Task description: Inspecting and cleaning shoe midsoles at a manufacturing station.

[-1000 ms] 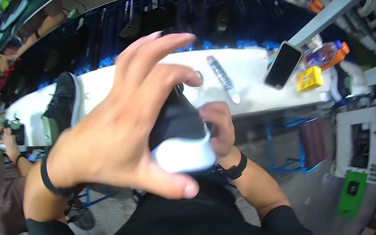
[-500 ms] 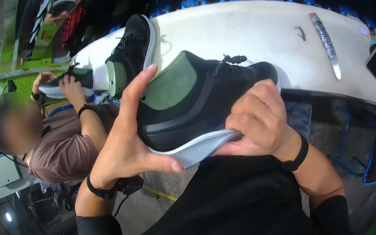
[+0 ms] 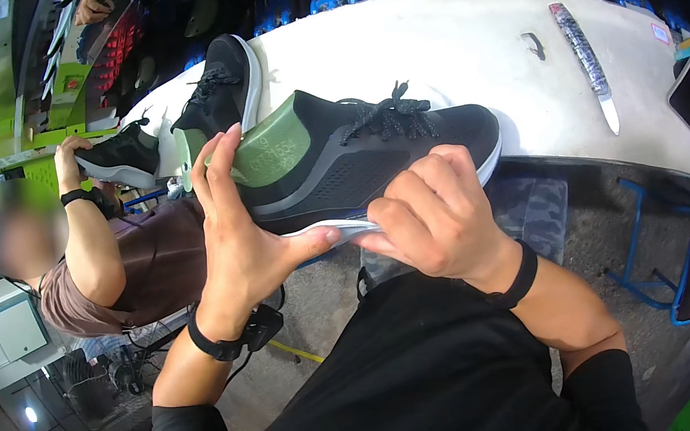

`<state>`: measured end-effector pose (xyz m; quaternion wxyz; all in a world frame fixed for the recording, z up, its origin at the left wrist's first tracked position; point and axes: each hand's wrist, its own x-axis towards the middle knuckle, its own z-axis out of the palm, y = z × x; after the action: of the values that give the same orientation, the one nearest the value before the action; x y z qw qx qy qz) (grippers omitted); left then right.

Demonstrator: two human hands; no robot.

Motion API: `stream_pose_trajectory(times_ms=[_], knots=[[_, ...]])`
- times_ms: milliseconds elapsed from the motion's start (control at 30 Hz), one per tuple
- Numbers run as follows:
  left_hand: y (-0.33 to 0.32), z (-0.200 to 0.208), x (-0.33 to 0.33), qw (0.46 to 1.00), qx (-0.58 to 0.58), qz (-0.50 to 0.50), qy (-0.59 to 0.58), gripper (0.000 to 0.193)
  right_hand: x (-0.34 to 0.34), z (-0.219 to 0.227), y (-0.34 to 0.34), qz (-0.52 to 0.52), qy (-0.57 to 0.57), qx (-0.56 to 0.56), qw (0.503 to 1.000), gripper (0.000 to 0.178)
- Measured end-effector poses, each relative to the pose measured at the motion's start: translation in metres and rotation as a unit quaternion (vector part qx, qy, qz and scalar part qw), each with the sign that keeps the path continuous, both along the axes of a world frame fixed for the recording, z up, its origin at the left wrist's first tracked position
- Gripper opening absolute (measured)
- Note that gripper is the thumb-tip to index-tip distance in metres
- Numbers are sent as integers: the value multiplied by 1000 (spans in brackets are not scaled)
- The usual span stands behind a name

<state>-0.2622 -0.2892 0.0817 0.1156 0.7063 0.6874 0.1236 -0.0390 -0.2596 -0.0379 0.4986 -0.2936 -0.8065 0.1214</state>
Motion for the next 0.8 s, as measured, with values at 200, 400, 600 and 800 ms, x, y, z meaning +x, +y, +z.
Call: stream_pose_trajectory(times_ms=[200,400,600,800], knots=[[2,-6,3,1000,7,1,29,144,1,-2,0,3,3,-20,1000,40],[2,1,4,1000,18,5,25,122,17,13,3,-59,-25,-134,989,95],[-8,36,6,986,-5,-160,-36,140,55,14,27,63,-50,-252,964,118],[-15,35,30,992,26,-122,21,123,37,18,28,22,-14,-222,975,115]])
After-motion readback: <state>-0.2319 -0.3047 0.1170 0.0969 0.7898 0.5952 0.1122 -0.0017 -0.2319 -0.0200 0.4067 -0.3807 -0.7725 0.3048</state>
